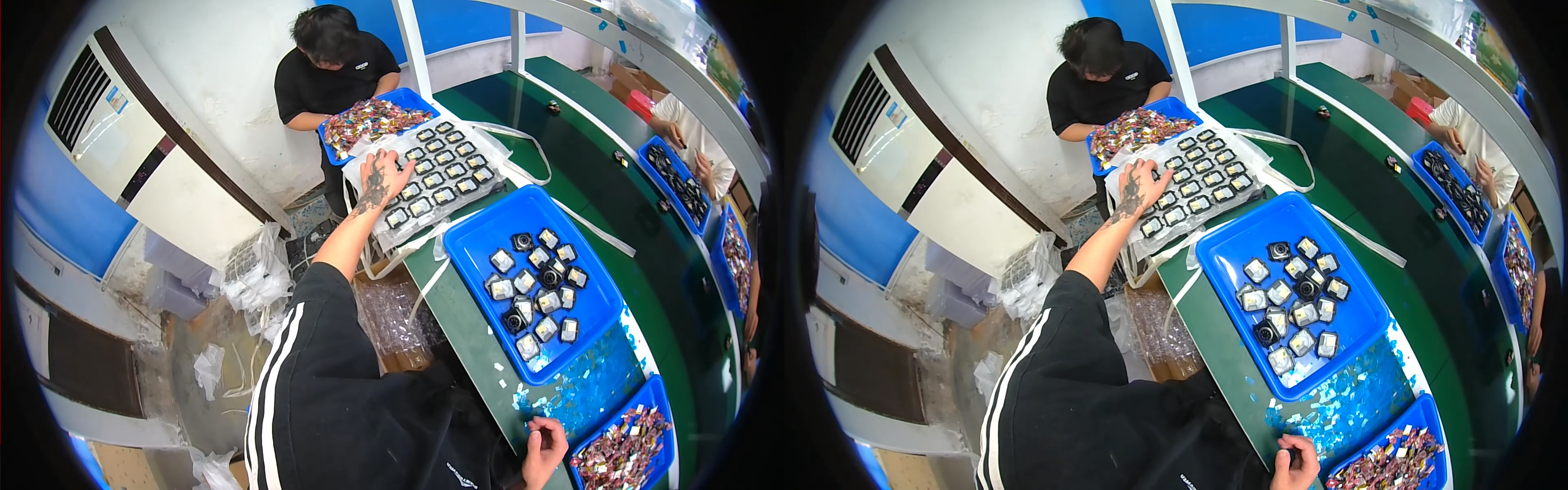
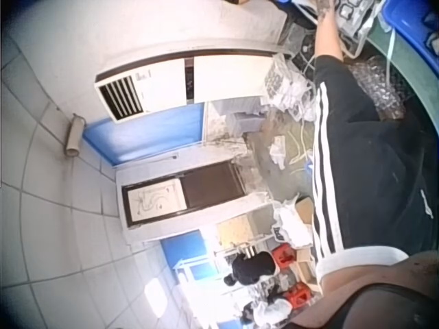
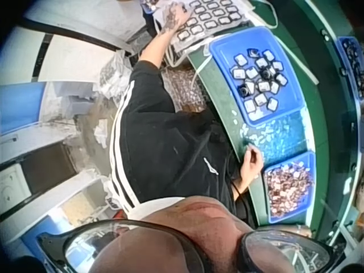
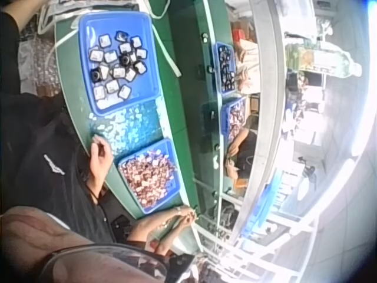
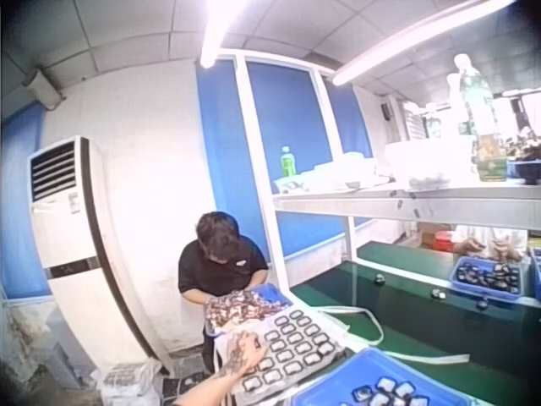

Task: Assembling small electronic modules at a factory production line workbench.

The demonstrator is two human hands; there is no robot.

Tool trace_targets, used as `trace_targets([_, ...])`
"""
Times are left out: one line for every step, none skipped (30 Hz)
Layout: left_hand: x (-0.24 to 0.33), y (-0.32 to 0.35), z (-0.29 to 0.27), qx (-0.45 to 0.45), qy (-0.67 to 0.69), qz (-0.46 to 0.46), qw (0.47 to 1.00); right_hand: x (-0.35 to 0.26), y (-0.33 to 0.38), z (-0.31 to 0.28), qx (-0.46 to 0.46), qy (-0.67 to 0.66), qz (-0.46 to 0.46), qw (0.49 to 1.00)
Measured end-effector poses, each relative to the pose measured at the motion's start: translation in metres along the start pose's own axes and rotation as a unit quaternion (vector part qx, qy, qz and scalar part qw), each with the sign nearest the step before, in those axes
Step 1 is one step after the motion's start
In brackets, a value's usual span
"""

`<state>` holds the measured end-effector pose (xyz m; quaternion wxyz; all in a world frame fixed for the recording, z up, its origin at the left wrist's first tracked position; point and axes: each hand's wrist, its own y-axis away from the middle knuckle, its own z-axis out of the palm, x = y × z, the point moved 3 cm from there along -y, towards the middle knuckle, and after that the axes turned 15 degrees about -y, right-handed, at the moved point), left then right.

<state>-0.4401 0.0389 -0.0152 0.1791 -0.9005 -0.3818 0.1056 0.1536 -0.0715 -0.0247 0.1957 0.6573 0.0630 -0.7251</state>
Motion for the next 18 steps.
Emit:
trace_targets([0.004,0.001,-0.004,-0.003,0.002,-0.009,1.000,-0.002,0.000,0.000,0.002,0.011,0.002,1.000])
trace_targets([0.007,0.002,-0.009,-0.007,0.004,-0.018,1.000,-0.004,0.000,0.000,0.004,0.022,0.005,1.000])
trace_targets([0.009,0.003,-0.014,-0.022,0.010,-0.025,0.999,-0.003,0.001,0.000,0.007,0.024,0.005,1.000])
trace_targets([0.005,0.003,-0.014,-0.018,0.014,-0.032,0.999,-0.001,0.000,0.000,0.004,0.017,0.002,1.000])
trace_targets([0.001,0.003,-0.014,-0.014,0.017,-0.039,0.999,0.000,0.000,0.001,0.002,0.010,-0.001,1.000])
trace_targets([-0.001,0.003,-0.013,-0.013,0.017,-0.041,0.999,-0.001,0.000,0.001,0.000,0.011,-0.002,1.000])
trace_targets([0.000,0.003,-0.014,-0.001,0.020,-0.038,0.999,-0.002,0.000,0.002,0.000,0.010,-0.003,1.000])
trace_targets([0.001,0.004,-0.014,0.011,0.022,-0.035,0.999,-0.002,0.000,0.003,0.001,0.008,-0.005,1.000])
trace_targets([0.000,0.004,-0.012,0.010,0.022,-0.035,0.999,-0.002,0.000,0.003,0.001,0.009,-0.004,1.000])
trace_targets([-0.001,0.005,-0.011,0.026,0.038,-0.030,0.998,-0.003,0.001,0.004,0.005,0.012,0.002,1.000])
trace_targets([-0.002,0.005,-0.011,0.041,0.055,-0.024,0.997,-0.003,0.001,0.004,0.009,0.015,0.008,1.000])
trace_targets([-0.002,0.006,-0.009,0.041,0.055,-0.025,0.997,-0.004,0.001,0.005,0.009,0.016,0.008,1.000])
trace_targets([-0.002,0.005,-0.009,0.045,0.055,-0.020,0.997,-0.005,0.001,0.006,0.007,0.017,0.002,1.000])
trace_targets([-0.001,0.005,-0.008,0.049,0.056,-0.015,0.997,-0.005,0.001,0.006,0.004,0.018,-0.005,1.000])
trace_targets([-0.001,0.004,-0.008,0.050,0.056,-0.014,0.997,-0.005,0.001,0.006,0.004,0.017,-0.006,1.000])
trace_targets([0.000,0.004,-0.008,0.052,0.053,-0.002,0.997,-0.003,0.000,0.005,0.004,0.019,-0.005,1.000])
trace_targets([0.000,0.003,-0.008,0.054,0.051,0.010,0.997,-0.002,0.000,0.005,0.004,0.020,-0.004,1.000])
trace_targets([0.000,0.002,-0.008,0.055,0.052,0.010,0.997,-0.002,0.001,0.005,0.002,0.026,-0.001,1.000])
